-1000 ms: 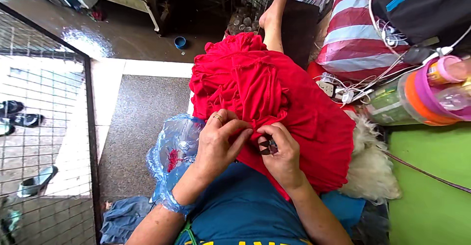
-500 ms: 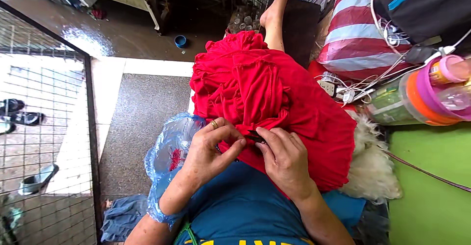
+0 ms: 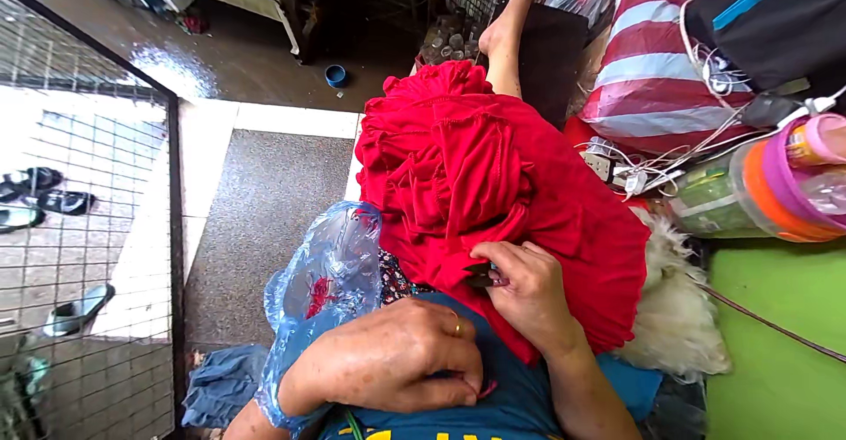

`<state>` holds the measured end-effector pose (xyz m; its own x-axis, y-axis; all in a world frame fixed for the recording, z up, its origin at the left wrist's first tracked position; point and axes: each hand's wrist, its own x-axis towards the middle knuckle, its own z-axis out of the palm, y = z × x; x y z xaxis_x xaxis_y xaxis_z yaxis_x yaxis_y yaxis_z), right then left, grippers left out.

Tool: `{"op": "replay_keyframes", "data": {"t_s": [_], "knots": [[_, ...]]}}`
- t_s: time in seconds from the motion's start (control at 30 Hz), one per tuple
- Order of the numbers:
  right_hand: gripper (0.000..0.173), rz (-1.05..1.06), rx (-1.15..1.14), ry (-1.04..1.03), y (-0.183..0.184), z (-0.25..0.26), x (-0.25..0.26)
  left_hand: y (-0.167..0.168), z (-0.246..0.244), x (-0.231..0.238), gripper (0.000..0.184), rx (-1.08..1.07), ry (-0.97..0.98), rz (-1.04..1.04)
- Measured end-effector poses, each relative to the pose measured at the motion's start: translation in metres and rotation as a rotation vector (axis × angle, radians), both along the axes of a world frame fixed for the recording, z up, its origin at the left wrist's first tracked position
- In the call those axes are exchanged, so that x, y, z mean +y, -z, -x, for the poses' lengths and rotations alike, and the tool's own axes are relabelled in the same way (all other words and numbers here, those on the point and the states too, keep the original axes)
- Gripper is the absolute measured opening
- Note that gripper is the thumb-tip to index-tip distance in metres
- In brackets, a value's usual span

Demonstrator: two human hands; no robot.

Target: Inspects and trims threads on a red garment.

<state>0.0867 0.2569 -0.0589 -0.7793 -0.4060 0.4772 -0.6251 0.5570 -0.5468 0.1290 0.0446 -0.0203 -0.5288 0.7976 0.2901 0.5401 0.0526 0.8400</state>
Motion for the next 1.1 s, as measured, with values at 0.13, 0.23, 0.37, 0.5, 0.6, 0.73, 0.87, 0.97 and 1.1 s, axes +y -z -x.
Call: {"op": "replay_keyframes", "data": {"t_s": [0.13, 0.23, 0.37, 0.5, 0.6, 0.73, 0.87, 0.97, 1.1], "knots": [[0.008, 0.423, -0.174, -0.093, -0.034, 0.019, 0.022, -0.001, -0.001, 0.002, 0.026, -0.001, 0.054, 0.034], [0.015, 0.487, -0.145, -0.054, -0.049, 0.054, 0.010, 0.000, -0.002, 0.016, 0.023, -0.017, 0.079, 0.044], [0.060, 0.375, -0.387, -0.132, -0.017, 0.098, -0.035, -0.001, -0.006, 0.037, 0.020, -0.008, 0.135, 0.048], [0.046, 0.425, -0.183, 0.006, -0.023, 0.076, -0.043, -0.005, -0.010, 0.045, 0.019, 0.015, 0.137, 0.039], [0.035, 0.380, -0.074, -0.075, -0.038, 0.044, -0.067, -0.009, -0.013, 0.051, 0.023, 0.043, 0.159, 0.036], [0.073, -0.032, -0.296, -0.243, -0.022, 0.020, -0.123, -0.022, -0.019, 0.043, 0.030, 0.060, 0.180, 0.029], [0.031, -0.154, -0.490, -0.276, -0.015, 0.026, -0.118, -0.027, -0.022, -0.014, 0.028, 0.015, -0.103, 0.155], [0.026, 0.022, -0.426, -0.204, -0.023, 0.025, -0.099, -0.020, -0.021, -0.061, 0.021, -0.007, -0.496, 0.481], [0.034, 0.115, -0.303, -0.241, -0.025, 0.017, -0.086, 0.010, -0.010, -0.082, 0.024, 0.027, -0.821, 0.654]]}}
